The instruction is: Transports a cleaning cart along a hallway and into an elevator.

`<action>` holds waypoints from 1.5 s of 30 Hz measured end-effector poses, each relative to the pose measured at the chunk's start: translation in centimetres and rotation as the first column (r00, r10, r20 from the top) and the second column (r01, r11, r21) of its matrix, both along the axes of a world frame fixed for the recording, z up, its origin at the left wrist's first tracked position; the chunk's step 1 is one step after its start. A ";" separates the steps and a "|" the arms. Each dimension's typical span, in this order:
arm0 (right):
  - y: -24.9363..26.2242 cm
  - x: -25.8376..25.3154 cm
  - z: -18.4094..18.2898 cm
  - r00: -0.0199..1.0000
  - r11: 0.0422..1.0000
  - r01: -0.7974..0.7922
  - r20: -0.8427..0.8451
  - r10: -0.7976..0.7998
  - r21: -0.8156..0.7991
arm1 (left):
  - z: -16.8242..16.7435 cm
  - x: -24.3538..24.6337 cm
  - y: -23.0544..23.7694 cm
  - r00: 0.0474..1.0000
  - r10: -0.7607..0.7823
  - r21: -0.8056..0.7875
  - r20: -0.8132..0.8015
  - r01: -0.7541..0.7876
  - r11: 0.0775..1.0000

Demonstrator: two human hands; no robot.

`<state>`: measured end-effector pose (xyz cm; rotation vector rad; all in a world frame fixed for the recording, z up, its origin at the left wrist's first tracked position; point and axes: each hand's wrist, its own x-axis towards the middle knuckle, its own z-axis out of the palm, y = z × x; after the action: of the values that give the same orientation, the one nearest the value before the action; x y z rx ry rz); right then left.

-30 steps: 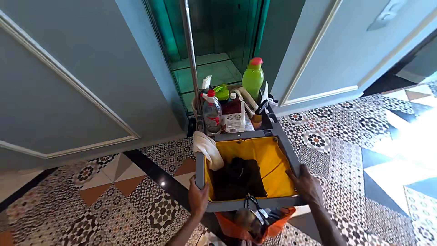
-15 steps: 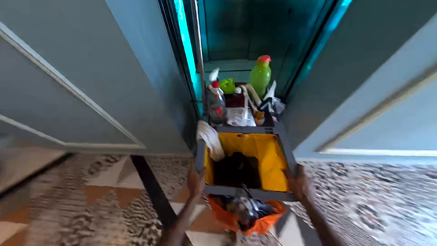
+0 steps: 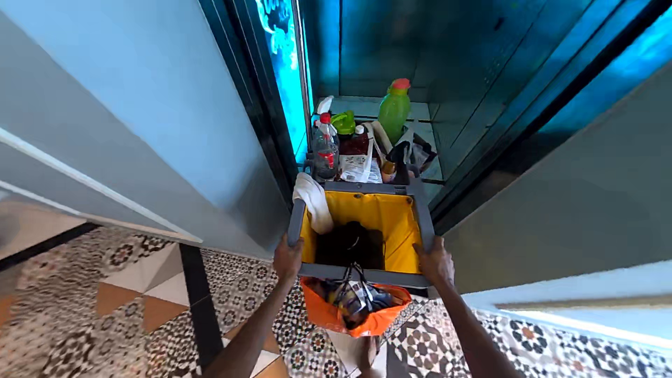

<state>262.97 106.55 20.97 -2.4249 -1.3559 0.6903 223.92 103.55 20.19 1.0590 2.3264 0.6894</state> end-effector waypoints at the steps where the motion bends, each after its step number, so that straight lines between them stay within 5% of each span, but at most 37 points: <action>1: 2.3 0.2 0.1 1.000 1.000 -0.009 -0.003 0.009 -0.005 | 0.3 0.6 1.8 0.999 0.037 -0.010 -0.025 -0.037 0.999; 6: 13.8 1.4 0.7 0.998 0.997 -0.069 -0.013 0.069 -0.020 | -0.1 3.3 10.6 0.970 0.198 0.082 -0.140 -0.188 0.979; 10: 22.9 1.8 0.7 0.993 0.993 -0.115 -0.005 0.115 -0.024 | -0.6 4.3 18.1 0.943 0.323 0.149 -0.076 -0.310 0.939; 15: 33.3 1.8 0.4 0.987 0.987 -0.160 -0.019 0.160 0.007 | -1.3 4.5 27.0 0.942 0.298 0.330 -0.157 -0.235 0.914; 23: 49.5 -2.5 0.4 0.988 0.988 -0.153 -0.024 0.154 0.033 | -2.5 0.9 42.3 0.929 0.306 0.409 -0.208 -0.202 0.890; 45: 90.9 -11.7 -0.4 0.988 0.993 -0.095 -0.118 0.102 0.063 | -2.0 -9.7 86.1 0.967 0.163 0.209 -0.195 -0.121 0.970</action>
<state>251.28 197.46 20.54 -2.2454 -1.4346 0.7981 214.26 189.68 18.16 1.1030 2.5792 0.9167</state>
